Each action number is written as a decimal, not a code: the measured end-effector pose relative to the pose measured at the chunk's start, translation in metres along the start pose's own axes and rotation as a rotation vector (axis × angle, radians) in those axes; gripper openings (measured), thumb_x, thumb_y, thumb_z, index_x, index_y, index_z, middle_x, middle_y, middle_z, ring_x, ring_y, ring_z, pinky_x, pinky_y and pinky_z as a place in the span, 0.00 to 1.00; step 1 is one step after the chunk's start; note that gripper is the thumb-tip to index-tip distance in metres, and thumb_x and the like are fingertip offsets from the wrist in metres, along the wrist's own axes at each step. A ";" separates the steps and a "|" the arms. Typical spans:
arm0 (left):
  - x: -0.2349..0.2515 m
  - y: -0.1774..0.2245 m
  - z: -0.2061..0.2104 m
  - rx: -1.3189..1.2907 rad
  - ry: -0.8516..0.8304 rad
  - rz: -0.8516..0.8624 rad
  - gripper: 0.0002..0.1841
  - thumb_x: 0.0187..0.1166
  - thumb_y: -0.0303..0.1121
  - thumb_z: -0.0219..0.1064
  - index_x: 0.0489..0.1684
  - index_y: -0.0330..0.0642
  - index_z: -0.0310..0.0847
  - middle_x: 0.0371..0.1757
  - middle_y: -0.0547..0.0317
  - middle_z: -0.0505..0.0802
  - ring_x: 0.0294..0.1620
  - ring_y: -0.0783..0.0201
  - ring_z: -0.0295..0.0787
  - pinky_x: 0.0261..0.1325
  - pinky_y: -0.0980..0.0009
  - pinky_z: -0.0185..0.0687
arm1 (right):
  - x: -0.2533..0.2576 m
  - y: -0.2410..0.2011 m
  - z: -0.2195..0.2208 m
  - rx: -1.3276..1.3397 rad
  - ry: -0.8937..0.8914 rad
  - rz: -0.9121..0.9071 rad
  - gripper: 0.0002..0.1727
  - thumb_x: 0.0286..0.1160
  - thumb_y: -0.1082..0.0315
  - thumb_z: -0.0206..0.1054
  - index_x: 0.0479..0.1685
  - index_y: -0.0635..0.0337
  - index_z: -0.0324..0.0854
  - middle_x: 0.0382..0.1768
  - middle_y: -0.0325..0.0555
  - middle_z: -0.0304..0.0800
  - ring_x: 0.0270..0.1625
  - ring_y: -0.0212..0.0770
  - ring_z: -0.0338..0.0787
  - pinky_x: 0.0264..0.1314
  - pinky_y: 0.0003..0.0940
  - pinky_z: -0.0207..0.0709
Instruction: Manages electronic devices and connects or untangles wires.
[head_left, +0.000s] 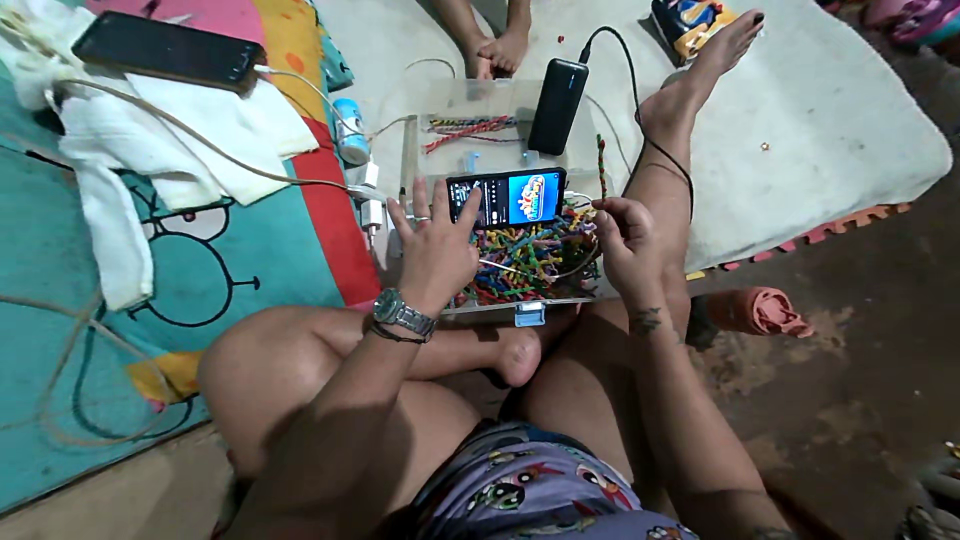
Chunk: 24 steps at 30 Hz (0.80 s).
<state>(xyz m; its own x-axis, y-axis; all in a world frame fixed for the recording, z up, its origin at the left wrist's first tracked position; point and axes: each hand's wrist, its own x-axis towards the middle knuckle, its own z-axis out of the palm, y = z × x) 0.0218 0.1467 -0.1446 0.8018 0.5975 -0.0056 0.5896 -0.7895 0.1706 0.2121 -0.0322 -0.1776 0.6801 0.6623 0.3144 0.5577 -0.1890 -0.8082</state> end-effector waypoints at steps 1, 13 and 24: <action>0.001 0.001 -0.001 -0.002 -0.005 -0.006 0.38 0.75 0.33 0.67 0.91 0.62 0.63 0.89 0.29 0.61 0.91 0.22 0.42 0.79 0.16 0.29 | 0.000 0.000 0.000 0.006 -0.002 -0.002 0.16 0.88 0.65 0.57 0.60 0.67 0.83 0.48 0.52 0.88 0.42 0.34 0.87 0.48 0.30 0.83; -0.007 0.005 -0.007 -0.090 0.066 -0.048 0.35 0.77 0.31 0.64 0.88 0.37 0.60 0.81 0.31 0.74 0.89 0.25 0.51 0.81 0.18 0.34 | -0.001 -0.004 -0.001 0.044 0.007 0.042 0.17 0.89 0.64 0.55 0.61 0.69 0.80 0.50 0.53 0.88 0.45 0.34 0.89 0.52 0.32 0.84; -0.009 0.001 -0.008 -0.183 0.087 -0.050 0.41 0.73 0.32 0.69 0.90 0.34 0.56 0.78 0.34 0.80 0.89 0.26 0.52 0.79 0.16 0.29 | 0.021 -0.035 0.015 -0.045 -0.212 0.280 0.20 0.94 0.65 0.44 0.63 0.66 0.79 0.53 0.59 0.87 0.48 0.50 0.87 0.51 0.50 0.79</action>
<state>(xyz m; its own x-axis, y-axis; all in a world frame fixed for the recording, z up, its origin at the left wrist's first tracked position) 0.0142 0.1415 -0.1370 0.7561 0.6512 0.0656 0.5942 -0.7250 0.3482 0.1995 -0.0011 -0.1502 0.6985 0.7149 -0.0304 0.3870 -0.4132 -0.8243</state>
